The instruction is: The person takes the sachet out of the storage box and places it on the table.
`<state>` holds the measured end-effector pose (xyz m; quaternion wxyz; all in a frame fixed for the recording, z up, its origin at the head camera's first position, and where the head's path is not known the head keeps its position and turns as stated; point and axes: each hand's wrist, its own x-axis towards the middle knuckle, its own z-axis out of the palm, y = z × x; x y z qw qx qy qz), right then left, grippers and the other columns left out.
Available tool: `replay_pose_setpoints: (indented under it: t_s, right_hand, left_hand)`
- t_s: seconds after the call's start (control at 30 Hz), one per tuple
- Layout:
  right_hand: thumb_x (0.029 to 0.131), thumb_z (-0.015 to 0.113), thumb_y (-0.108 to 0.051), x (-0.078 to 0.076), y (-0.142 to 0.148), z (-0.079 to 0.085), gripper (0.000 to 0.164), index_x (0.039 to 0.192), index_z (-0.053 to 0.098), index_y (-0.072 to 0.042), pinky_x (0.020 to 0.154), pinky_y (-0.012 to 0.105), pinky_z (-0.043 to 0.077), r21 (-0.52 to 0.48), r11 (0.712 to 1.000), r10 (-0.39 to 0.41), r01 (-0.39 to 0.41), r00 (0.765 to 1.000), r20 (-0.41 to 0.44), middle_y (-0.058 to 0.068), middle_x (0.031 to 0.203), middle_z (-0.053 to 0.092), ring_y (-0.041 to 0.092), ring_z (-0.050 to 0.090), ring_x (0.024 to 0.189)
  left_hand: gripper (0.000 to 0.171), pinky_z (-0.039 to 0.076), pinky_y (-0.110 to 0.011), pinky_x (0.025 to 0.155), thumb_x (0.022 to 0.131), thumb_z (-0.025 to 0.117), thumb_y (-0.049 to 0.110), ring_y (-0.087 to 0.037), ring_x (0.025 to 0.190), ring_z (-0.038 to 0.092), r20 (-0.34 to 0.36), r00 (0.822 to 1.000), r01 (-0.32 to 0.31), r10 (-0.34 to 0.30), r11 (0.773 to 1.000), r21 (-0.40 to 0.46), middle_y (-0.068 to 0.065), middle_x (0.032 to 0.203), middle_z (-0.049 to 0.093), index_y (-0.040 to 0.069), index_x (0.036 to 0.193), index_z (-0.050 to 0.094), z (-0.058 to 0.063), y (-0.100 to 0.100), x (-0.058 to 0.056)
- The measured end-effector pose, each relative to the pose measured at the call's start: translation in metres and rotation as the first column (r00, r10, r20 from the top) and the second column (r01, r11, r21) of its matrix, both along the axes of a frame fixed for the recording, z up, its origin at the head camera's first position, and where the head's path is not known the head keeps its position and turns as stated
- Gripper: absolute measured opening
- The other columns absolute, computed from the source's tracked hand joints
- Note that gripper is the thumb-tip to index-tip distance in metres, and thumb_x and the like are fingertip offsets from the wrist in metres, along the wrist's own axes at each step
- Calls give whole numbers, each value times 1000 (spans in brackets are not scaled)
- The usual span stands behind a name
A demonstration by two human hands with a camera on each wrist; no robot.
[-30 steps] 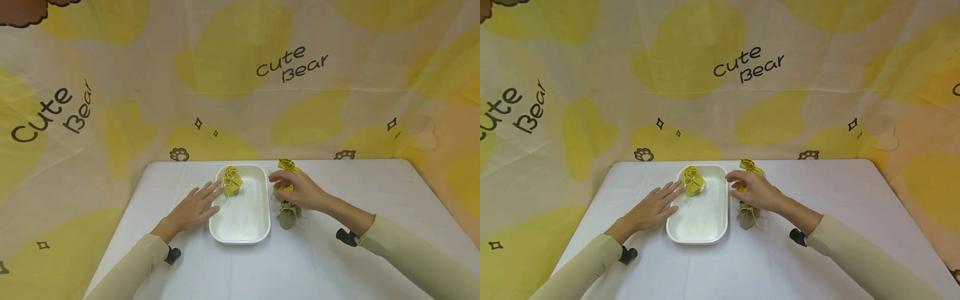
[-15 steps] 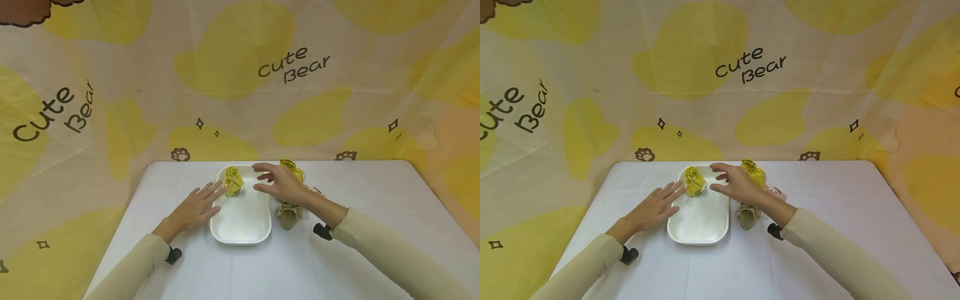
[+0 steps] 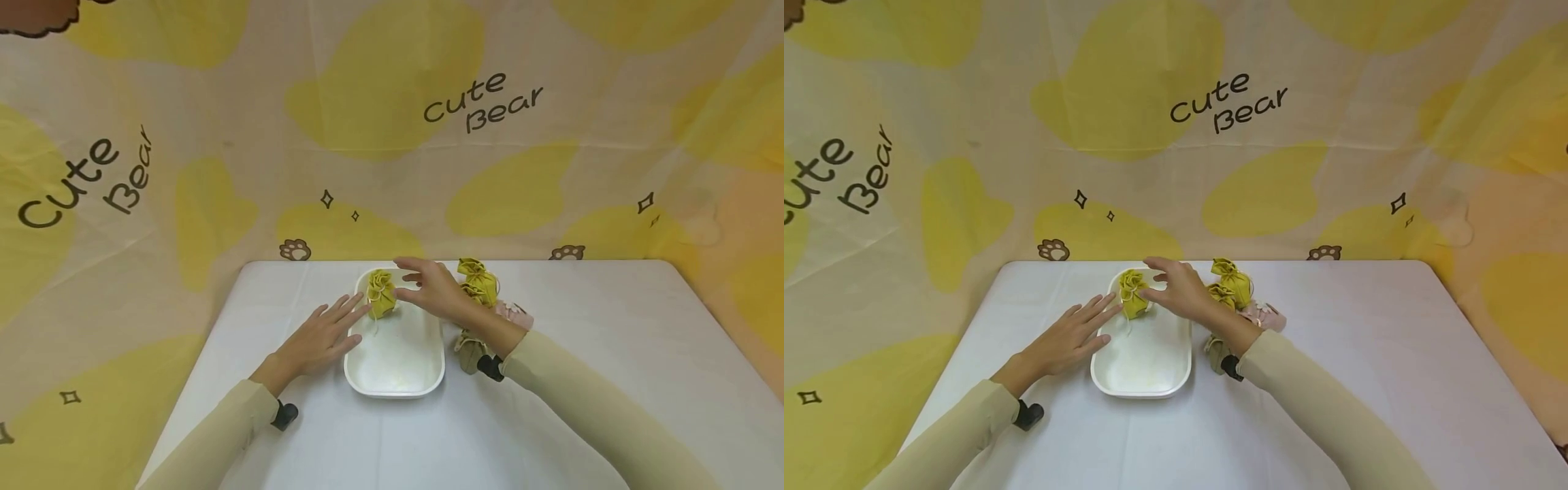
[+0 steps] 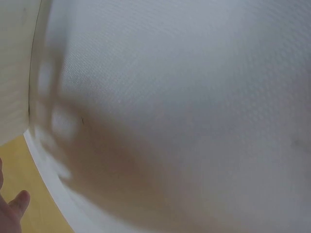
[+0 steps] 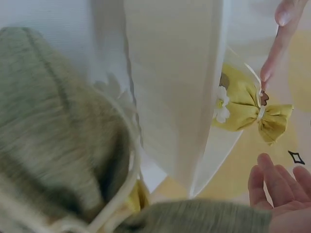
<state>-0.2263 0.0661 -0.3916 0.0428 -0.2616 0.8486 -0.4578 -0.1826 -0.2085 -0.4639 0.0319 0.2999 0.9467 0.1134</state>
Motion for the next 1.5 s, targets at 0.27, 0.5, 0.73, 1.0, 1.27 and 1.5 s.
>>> replay_pose_setpoints:
  t_s: [0.27, 0.5, 0.73, 1.0, 1.27, 1.5]
  right_hand:
    - [88, 77, -18, -4, -15, -7, 61, 143, 53, -5, 94, 43, 54, 74, 997, -39, 39, 999, -9, 13, 146, 52, 34, 63, 118]
    - [88, 77, -19, -7, -24, -8, 61, 142, 53, -6, 93, 44, 54, 98, 995, -28, 28, 1000, -3, 15, 146, 52, 39, 62, 117]
    - [88, 77, -22, -11, -32, -12, 55, 138, 58, -7, 97, 43, 52, 160, 987, -26, 26, 1000, 0, 11, 140, 58, 33, 64, 116]
    - [88, 77, -17, -15, -40, -15, 52, 136, 59, -4, 99, 41, 50, 159, 987, -9, 8, 1000, 2, 11, 138, 60, 33, 62, 119]
    - [87, 77, -9, -14, -44, -14, 46, 130, 62, -1, 104, 44, 46, 124, 992, -7, 9, 1000, -18, 13, 131, 64, 31, 59, 122]
    - [86, 77, -5, -15, -46, -17, 36, 120, 67, -1, 99, 41, 50, 99, 995, -19, 22, 999, -33, 12, 122, 68, 28, 63, 113]
  left_hand:
    - [61, 22, -63, 115, 104, 42, 47, -27, 152, 16, -20, 1000, -2, 3, 1000, 5, 4, 166, 14, 31, 160, 23, -1, 0, 0]
    - [62, 23, -62, 115, 104, 39, 51, -27, 152, 17, -26, 1000, 4, -4, 1000, -1, 4, 166, 14, 29, 160, 24, -3, 0, -1]
    - [62, 23, -62, 115, 104, 34, 55, -27, 152, 16, -24, 1000, 15, -15, 1000, 1, 4, 167, 13, 30, 160, 22, -3, -1, -1]
    - [61, 22, -61, 116, 104, 33, 54, -25, 152, 15, -11, 1000, 12, -12, 1000, 15, 6, 166, 12, 31, 160, 22, -4, -2, -3]
    - [61, 22, -61, 116, 104, 35, 53, -25, 152, 15, -9, 1000, 11, -10, 1000, 16, 6, 166, 12, 31, 160, 22, -4, 0, -3]
    - [60, 22, -60, 116, 105, 38, 50, -26, 152, 16, -9, 1000, 10, -10, 1000, 19, 5, 166, 14, 29, 160, 24, -2, 0, -3]
